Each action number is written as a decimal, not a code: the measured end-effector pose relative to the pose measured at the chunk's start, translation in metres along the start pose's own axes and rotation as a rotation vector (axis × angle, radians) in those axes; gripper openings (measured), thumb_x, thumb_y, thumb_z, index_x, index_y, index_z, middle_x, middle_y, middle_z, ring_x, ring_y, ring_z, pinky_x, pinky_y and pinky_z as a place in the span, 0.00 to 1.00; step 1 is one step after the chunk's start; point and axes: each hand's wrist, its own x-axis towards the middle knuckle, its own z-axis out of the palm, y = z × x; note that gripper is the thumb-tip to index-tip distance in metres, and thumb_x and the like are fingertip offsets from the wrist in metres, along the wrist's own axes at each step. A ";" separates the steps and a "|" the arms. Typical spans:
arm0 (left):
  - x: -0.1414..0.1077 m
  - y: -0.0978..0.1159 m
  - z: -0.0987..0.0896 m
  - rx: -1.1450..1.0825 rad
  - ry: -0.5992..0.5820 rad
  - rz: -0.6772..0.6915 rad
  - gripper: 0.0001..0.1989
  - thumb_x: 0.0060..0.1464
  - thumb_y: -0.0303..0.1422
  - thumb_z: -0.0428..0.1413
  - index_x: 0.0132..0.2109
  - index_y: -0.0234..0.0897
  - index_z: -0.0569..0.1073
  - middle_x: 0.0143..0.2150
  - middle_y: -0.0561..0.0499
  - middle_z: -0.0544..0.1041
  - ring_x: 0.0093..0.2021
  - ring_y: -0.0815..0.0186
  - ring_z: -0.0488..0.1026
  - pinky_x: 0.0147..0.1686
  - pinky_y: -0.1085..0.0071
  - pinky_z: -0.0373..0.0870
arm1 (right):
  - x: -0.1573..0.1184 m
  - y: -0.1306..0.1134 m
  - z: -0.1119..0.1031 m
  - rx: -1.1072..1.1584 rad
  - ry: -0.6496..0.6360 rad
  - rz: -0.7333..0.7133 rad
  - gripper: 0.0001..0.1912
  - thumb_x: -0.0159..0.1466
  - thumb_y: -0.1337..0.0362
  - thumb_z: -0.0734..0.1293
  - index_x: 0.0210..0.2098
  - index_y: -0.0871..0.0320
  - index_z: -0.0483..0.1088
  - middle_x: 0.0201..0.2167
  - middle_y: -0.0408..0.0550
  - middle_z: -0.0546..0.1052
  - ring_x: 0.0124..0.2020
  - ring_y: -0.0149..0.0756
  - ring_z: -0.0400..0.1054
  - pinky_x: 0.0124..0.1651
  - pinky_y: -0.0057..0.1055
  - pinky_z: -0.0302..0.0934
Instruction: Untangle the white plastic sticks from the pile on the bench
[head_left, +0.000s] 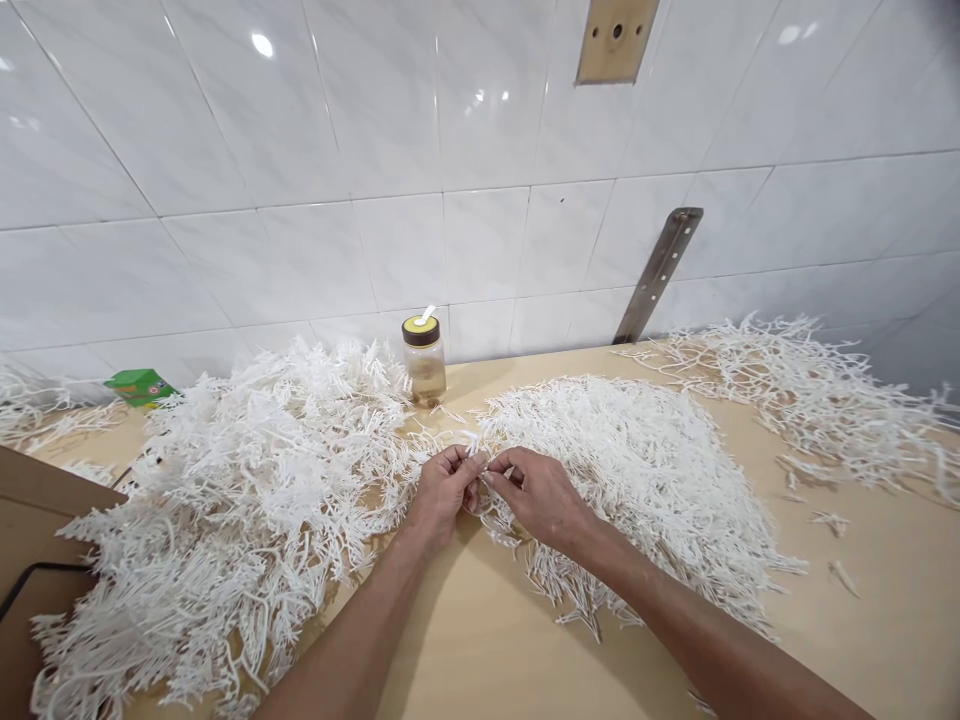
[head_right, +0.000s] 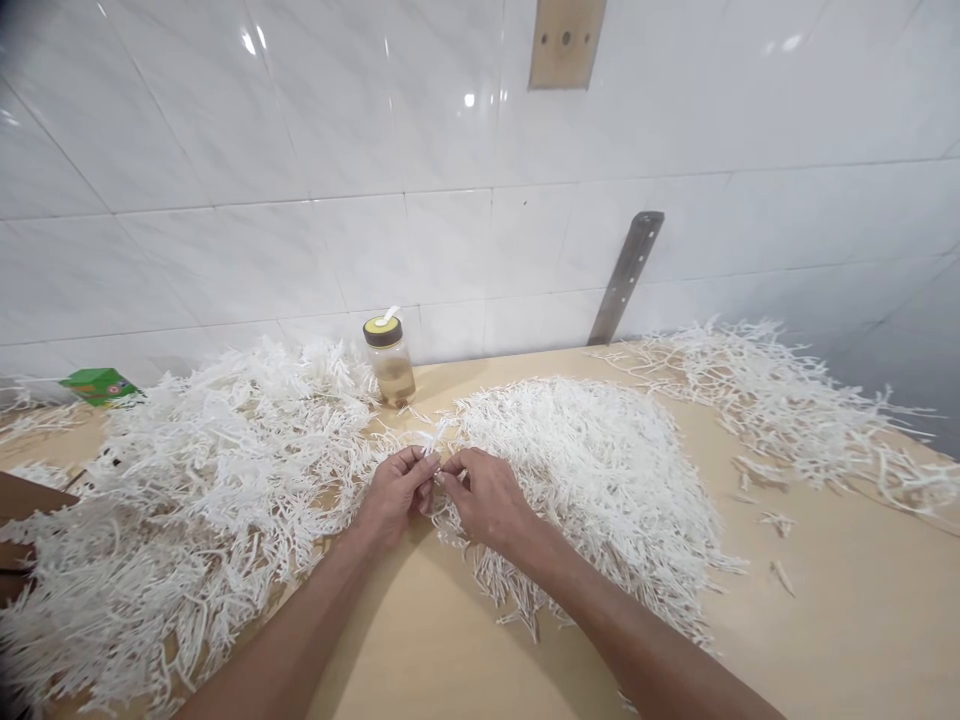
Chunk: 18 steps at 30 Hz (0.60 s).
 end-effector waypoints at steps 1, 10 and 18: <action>0.000 0.000 0.000 -0.002 0.001 0.000 0.20 0.44 0.45 0.66 0.28 0.37 0.66 0.14 0.60 0.63 0.12 0.74 0.59 0.15 0.76 0.55 | 0.000 0.000 0.000 -0.006 -0.001 -0.006 0.09 0.64 0.63 0.63 0.31 0.56 0.74 0.29 0.43 0.78 0.27 0.32 0.67 0.33 0.30 0.56; -0.002 0.001 0.000 0.004 0.005 0.000 0.21 0.44 0.48 0.65 0.29 0.36 0.67 0.16 0.60 0.63 0.14 0.75 0.59 0.16 0.77 0.56 | -0.003 0.007 0.008 -0.042 0.058 -0.223 0.10 0.66 0.67 0.60 0.28 0.57 0.67 0.26 0.43 0.72 0.29 0.32 0.64 0.34 0.30 0.55; -0.003 -0.007 0.002 0.099 0.032 0.027 0.21 0.47 0.49 0.63 0.29 0.37 0.65 0.17 0.60 0.62 0.16 0.75 0.57 0.16 0.76 0.55 | -0.004 0.007 0.007 -0.224 -0.049 -0.431 0.12 0.69 0.71 0.53 0.30 0.57 0.62 0.29 0.45 0.67 0.28 0.33 0.59 0.32 0.30 0.52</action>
